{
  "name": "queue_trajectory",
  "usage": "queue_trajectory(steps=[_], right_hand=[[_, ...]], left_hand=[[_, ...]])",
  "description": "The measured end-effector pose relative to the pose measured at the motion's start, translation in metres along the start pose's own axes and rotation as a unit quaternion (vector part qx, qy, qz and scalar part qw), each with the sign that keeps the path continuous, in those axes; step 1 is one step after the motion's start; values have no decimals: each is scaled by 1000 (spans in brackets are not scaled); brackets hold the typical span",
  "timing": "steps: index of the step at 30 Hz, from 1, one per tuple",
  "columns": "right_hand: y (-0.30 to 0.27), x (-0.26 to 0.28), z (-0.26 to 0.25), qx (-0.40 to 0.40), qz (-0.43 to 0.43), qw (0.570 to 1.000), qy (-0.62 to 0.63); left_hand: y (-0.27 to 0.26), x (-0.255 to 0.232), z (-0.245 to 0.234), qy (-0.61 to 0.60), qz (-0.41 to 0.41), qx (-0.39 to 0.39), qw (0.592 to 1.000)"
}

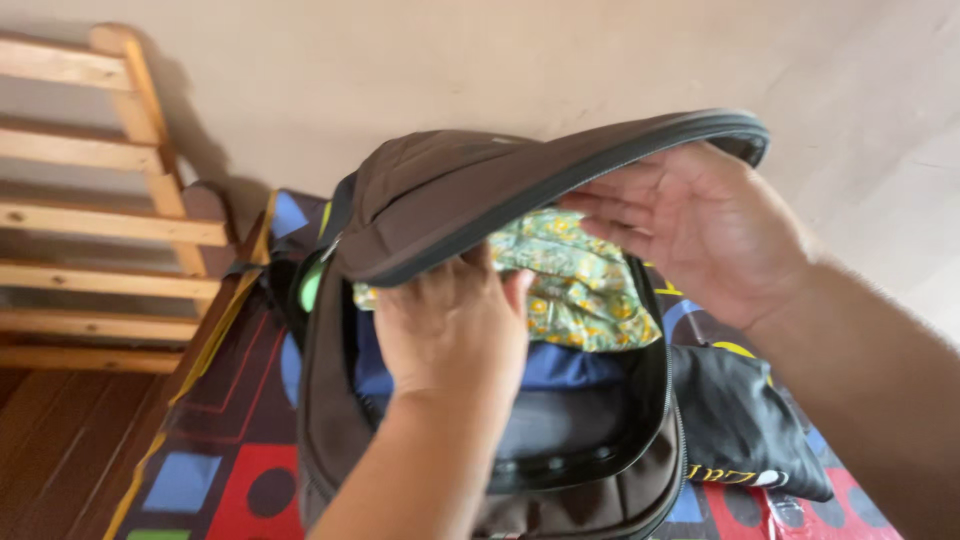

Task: The person folds a black shirt and places it inside the main compartment of a backpack along with a blue blanket and a floral-patterned item, then zips the compartment closed.

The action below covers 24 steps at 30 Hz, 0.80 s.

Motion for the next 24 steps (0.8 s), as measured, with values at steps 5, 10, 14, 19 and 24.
queue_trajectory(steps=[5, 10, 14, 19, 24], right_hand=[[13, 7, 10, -3, 10, 999, 51], [13, 3, 17, 54, 19, 985, 163], [13, -9, 15, 3, 23, 956, 293], [13, -18, 4, -31, 18, 938, 345], [15, -15, 1, -39, 27, 946, 321]], left_hand=[[6, 13, -10, -42, 53, 7, 998], [26, 4, -9, -110, 59, 107, 986], [44, -10, -18, -195, -12, 138, 971], [61, 6, 14, -155, -24, 325, 932], [57, 6, 35, -40, -53, 301, 951]])
Point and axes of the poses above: each hand's wrist, its own y-axis towards the middle knuckle, its own z-axis out of the palm, x = y × z, the point moved 5 cm from there along y, towards the middle knuckle, and after that the axes turned 15 degrees about x, right-handed, at the moved point
